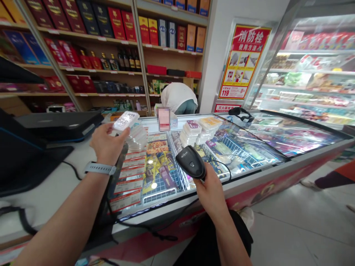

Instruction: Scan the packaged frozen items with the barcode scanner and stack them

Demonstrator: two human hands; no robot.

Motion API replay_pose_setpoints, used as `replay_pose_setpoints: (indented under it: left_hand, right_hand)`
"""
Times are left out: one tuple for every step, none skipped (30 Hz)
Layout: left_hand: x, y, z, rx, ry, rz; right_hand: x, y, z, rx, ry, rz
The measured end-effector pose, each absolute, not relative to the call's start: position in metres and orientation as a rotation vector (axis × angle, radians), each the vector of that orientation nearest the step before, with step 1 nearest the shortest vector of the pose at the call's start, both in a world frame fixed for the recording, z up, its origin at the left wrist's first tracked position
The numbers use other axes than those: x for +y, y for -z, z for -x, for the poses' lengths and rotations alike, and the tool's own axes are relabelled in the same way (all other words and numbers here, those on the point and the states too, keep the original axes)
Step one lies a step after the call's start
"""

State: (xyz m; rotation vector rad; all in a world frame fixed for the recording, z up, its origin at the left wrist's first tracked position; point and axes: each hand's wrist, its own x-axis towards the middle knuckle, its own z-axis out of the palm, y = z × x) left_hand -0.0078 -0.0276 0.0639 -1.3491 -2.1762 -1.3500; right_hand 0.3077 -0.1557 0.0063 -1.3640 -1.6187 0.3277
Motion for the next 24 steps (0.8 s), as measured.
replay_pose_setpoints:
  left_hand:
    - [-0.025, -0.066, 0.011, -2.217, 1.320, 1.349]
    - [-0.022, -0.068, 0.013, -2.247, 1.294, 1.353]
    - [-0.020, -0.070, 0.015, -2.267, 1.273, 1.359]
    - [-0.018, -0.070, 0.015, -2.283, 1.257, 1.367]
    - [-0.017, -0.071, 0.016, -2.300, 1.241, 1.375]
    - [-0.016, -0.071, 0.015, -2.316, 1.228, 1.382]
    - [-0.015, -0.070, 0.015, -2.330, 1.218, 1.386]
    - [-0.015, -0.070, 0.014, -2.340, 1.212, 1.388]
    - [-0.015, -0.070, 0.014, -2.347, 1.208, 1.390]
    - [-0.015, -0.070, 0.013, -2.350, 1.206, 1.391]
    - [-0.017, -0.069, 0.012, -2.350, 1.207, 1.391]
    - [-0.018, -0.069, 0.011, -2.351, 1.206, 1.391]
    - [-0.021, -0.068, 0.009, -2.342, 1.207, 1.391]
    - [-0.024, -0.067, 0.007, -2.312, 1.215, 1.385]
    - [-0.028, -0.066, 0.003, -2.246, 1.233, 1.380]
    - [-0.032, -0.064, -0.001, -2.144, 1.257, 1.388]
    - [-0.037, -0.061, -0.007, -2.012, 1.282, 1.427]
    - [-0.040, -0.057, -0.014, -1.874, 1.298, 1.515]
    - [-0.043, -0.052, -0.023, -1.761, 1.303, 1.650]
    - [-0.043, -0.046, -0.033, -1.684, 1.290, 1.830]
    - [-0.042, -0.039, -0.043, -1.672, 1.248, 2.054]
    - [-0.039, -0.031, -0.053, -1.740, 1.218, 2.235]
    - [-0.034, -0.023, -0.062, -1.789, 1.182, 2.303]
    - [-0.026, -0.015, -0.070, -1.842, 1.163, 2.318]
  right_hand:
    - [-0.156, -0.007, -0.308, -1.613, -0.332, 1.360]
    - [-0.156, -0.008, -0.309, -1.604, -0.336, 1.355]
    - [-0.157, -0.009, -0.310, -1.590, -0.341, 1.350]
    - [-0.157, -0.010, -0.311, -1.576, -0.347, 1.344]
    - [-0.158, -0.011, -0.312, -1.560, -0.355, 1.337]
    - [-0.159, -0.013, -0.314, -1.542, -0.364, 1.330]
    - [-0.160, -0.014, -0.315, -1.522, -0.374, 1.324]
    - [-0.161, -0.015, -0.317, -1.501, -0.385, 1.322]
    - [-0.162, -0.016, -0.319, -1.478, -0.397, 1.323]
    - [-0.163, -0.017, -0.320, -1.455, -0.408, 1.326]
    - [-0.164, -0.018, -0.322, -1.433, -0.417, 1.328]
    - [-0.165, -0.018, -0.323, -1.414, -0.424, 1.326]
    - [-0.166, -0.019, -0.324, -1.397, -0.429, 1.322]
    - [-0.167, -0.019, -0.326, -1.383, -0.434, 1.320]
    - [-0.168, -0.020, -0.327, -1.371, -0.438, 1.319]
    - [-0.169, -0.020, -0.328, -1.360, -0.440, 1.320]
    - [-0.169, -0.020, -0.329, -1.348, -0.440, 1.323]
    - [-0.169, -0.019, -0.329, -1.338, -0.436, 1.328]
    - [-0.169, -0.019, -0.330, -1.326, -0.428, 1.334]
    - [-0.169, -0.019, -0.330, -1.313, -0.416, 1.339]
    - [-0.169, -0.018, -0.331, -1.300, -0.401, 1.345]
    - [-0.170, -0.018, -0.332, -1.289, -0.388, 1.353]
    - [-0.170, -0.018, -0.332, -1.279, -0.376, 1.360]
    - [-0.170, -0.017, -0.333, -1.271, -0.370, 1.366]
